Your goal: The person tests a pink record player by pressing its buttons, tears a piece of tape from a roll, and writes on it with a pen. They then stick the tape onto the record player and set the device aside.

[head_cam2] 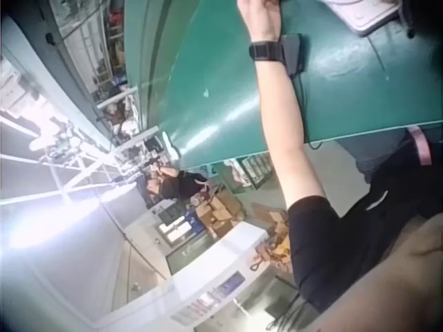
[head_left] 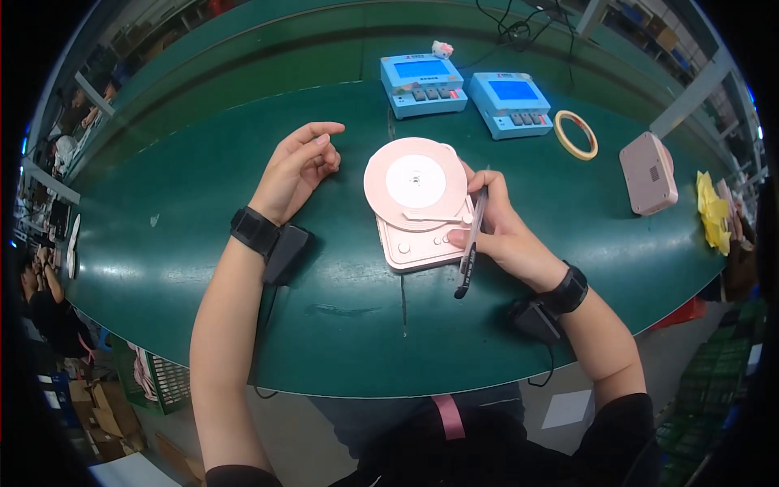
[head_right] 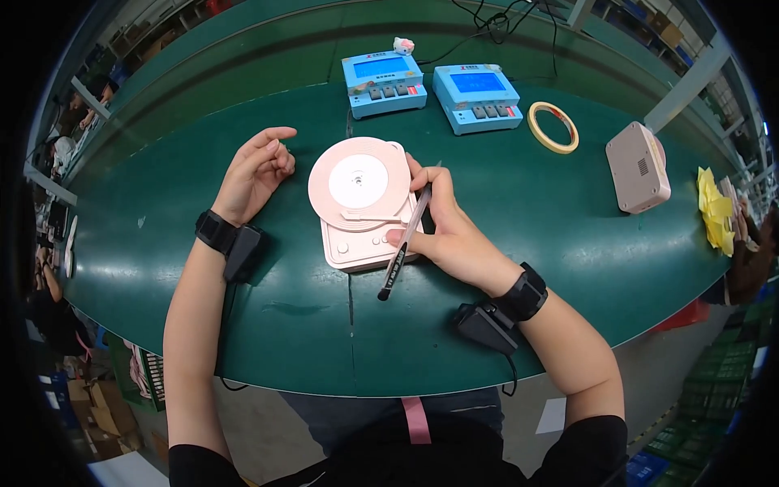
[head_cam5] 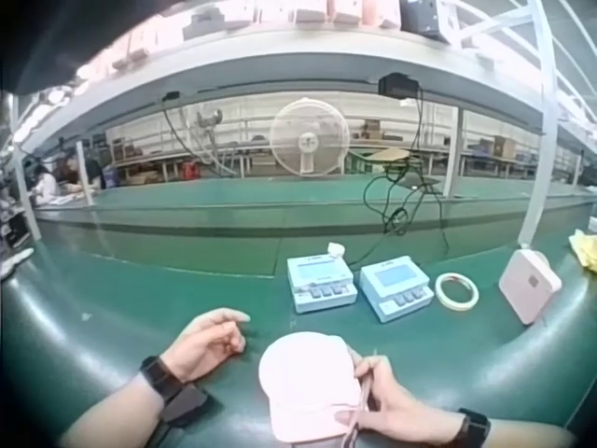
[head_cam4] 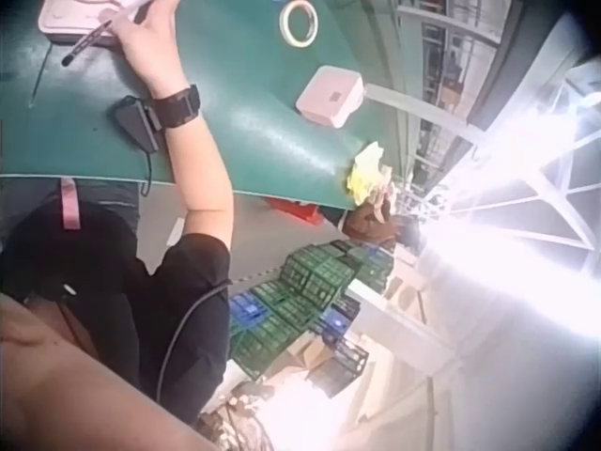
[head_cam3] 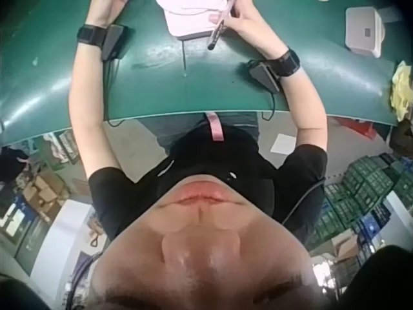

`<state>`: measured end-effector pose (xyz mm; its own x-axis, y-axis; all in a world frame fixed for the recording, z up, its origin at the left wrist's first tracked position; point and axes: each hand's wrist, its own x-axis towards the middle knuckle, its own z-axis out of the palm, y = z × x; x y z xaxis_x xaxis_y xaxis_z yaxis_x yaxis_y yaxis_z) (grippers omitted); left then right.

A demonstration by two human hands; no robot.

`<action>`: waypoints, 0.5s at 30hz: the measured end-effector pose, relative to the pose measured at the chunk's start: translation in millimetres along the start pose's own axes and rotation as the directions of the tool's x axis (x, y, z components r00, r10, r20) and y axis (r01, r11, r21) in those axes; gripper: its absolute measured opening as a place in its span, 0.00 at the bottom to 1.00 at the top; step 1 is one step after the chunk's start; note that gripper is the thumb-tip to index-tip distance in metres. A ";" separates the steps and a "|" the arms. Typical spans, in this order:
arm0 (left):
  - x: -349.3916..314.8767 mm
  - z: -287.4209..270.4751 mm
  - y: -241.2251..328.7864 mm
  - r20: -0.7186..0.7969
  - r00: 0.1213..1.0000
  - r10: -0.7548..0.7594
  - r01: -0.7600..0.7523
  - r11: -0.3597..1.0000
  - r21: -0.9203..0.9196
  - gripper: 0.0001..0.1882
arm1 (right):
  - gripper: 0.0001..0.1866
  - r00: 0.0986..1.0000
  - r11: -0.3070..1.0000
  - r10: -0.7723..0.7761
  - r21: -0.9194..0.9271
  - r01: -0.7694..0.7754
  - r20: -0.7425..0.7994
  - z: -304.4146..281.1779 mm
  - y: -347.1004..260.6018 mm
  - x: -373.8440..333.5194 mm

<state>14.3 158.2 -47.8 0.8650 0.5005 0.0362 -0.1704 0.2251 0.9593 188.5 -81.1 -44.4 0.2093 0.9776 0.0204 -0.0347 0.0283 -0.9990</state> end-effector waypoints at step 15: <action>-2.7 1.3 -7.1 -0.013 1.000 0.012 -0.014 0.986 -0.169 0.11 | 0.28 0.991 0.959 -0.129 -0.260 0.113 -0.046 14.1 4.2 -6.9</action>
<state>13.8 154.1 -54.4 0.8566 0.5142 0.0438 -0.2597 0.3561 0.8976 173.1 -84.8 -48.2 0.2572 0.9551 0.1470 0.2443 0.0829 -0.9661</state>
